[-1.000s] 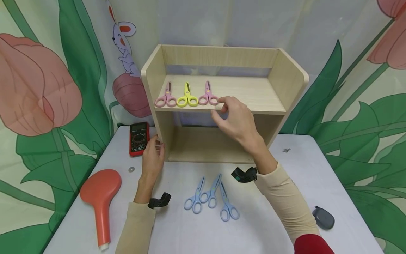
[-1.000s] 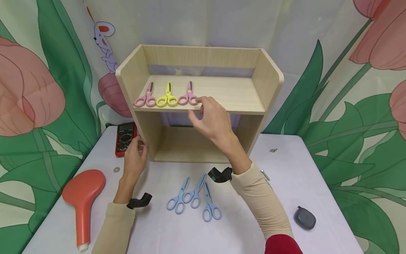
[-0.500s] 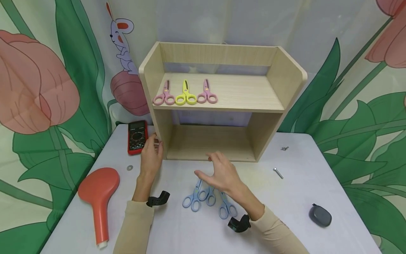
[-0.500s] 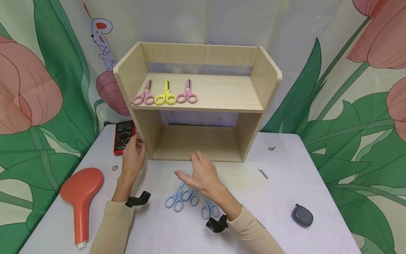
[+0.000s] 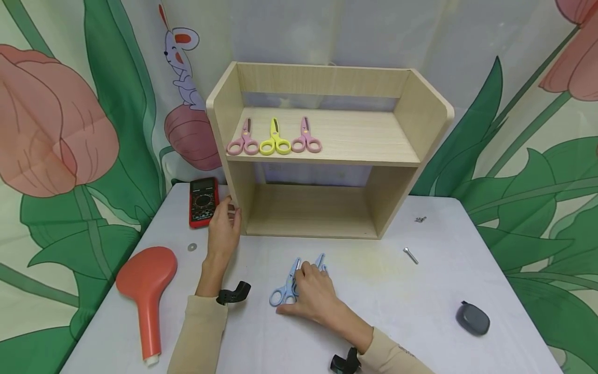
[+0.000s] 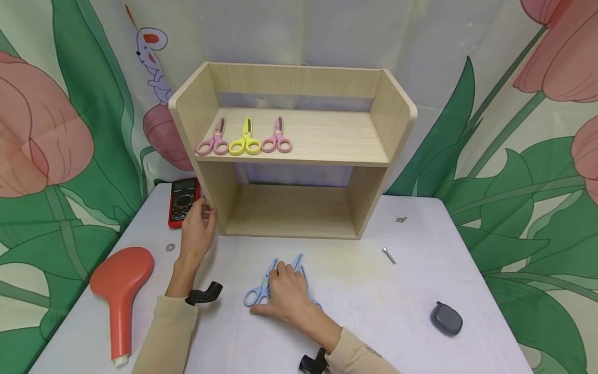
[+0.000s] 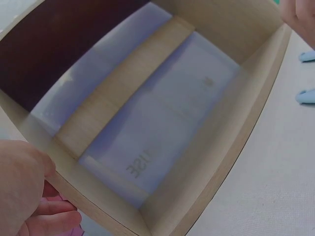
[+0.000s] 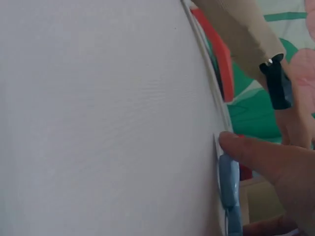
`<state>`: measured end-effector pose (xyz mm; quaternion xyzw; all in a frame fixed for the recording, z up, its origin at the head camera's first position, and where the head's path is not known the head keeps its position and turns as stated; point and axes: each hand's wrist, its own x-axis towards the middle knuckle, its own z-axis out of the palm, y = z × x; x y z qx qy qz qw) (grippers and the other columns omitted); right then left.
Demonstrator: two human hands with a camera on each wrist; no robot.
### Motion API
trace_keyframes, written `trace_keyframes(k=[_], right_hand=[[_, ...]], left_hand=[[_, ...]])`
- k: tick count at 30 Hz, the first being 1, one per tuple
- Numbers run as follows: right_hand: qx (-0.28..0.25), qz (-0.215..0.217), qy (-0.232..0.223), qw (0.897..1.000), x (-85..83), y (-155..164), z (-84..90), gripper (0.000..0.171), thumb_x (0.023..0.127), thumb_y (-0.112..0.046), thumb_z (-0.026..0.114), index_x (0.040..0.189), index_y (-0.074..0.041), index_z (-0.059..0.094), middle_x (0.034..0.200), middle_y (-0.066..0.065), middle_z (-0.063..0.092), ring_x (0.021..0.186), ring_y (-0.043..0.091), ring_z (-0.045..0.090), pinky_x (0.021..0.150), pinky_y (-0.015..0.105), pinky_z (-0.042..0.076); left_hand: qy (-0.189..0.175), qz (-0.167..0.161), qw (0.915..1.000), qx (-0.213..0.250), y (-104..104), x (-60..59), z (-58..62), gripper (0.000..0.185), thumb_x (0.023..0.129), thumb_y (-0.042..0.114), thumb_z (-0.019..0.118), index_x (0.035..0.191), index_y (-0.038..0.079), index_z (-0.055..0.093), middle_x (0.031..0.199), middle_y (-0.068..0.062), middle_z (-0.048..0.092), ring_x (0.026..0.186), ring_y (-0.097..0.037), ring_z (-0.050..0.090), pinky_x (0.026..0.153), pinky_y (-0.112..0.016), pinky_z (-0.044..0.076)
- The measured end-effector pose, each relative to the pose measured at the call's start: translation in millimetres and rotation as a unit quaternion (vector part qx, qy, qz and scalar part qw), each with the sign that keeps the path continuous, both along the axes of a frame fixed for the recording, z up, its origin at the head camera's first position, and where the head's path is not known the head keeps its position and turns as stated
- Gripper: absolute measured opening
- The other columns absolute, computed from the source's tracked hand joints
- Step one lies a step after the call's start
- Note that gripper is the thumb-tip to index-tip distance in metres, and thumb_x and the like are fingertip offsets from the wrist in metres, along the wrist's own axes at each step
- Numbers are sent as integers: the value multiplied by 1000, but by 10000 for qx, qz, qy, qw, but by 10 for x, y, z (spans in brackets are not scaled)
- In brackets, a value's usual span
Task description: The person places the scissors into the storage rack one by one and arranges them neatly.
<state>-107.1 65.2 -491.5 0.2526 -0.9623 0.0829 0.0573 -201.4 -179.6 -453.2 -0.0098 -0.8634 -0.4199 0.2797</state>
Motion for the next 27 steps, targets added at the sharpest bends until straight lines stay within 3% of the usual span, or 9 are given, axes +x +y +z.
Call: trace_keyframes(k=[5,9,13,16,20,23,27], right_hand=[[-138,67,70,9999,-27,19,10,53,73,-59,80,84,-9,68,85,1,53,74,14,46,59,29,42],[-344,181,25,9992,-84,46,29,37,77,-40,81,90,-6,73,86,3,60,74,15,52,58,29,46],[-559,249,-88,9981,-128,51,43,33,75,-28,79,94,-1,72,79,5,64,65,12,51,52,26,44],[-596,353,-227,9973,-149,50,59,29,76,-24,78,93,-1,72,75,3,63,60,10,47,48,23,40],[-477,555,-358,9967,-190,60,105,19,78,-23,76,77,-7,67,67,-2,53,56,7,40,45,21,33],[-531,673,-454,9953,-218,83,158,21,77,-23,76,70,-11,60,64,-5,46,55,6,37,44,20,30],[-878,938,-356,9911,-211,128,307,18,80,-23,74,81,-6,67,68,-4,50,56,5,37,45,17,31]], left_hand=[[-41,11,10000,-5,1,-8,0,42,99,12,61,138,1,49,118,-23,61,98,-36,70,84,-47,62],[-41,12,10000,-7,-2,-11,5,42,99,13,61,138,1,49,118,-23,61,98,-36,70,84,-48,62],[-70,10,10000,-29,-4,-7,8,42,100,13,61,138,1,49,118,-23,61,99,-35,70,84,-47,62],[-110,14,9999,-47,-7,-2,0,41,100,14,61,138,1,49,118,-22,62,98,-35,70,84,-47,62],[-120,8,9999,-40,-2,6,10,41,100,14,60,137,1,49,117,-22,62,97,-34,70,83,-47,62],[-114,7,9999,-38,1,5,7,41,100,14,60,138,1,49,117,-22,62,97,-34,70,83,-47,62],[-118,15,9999,-32,-1,6,-1,41,100,13,60,138,1,49,116,-22,62,97,-34,70,83,-47,62]])
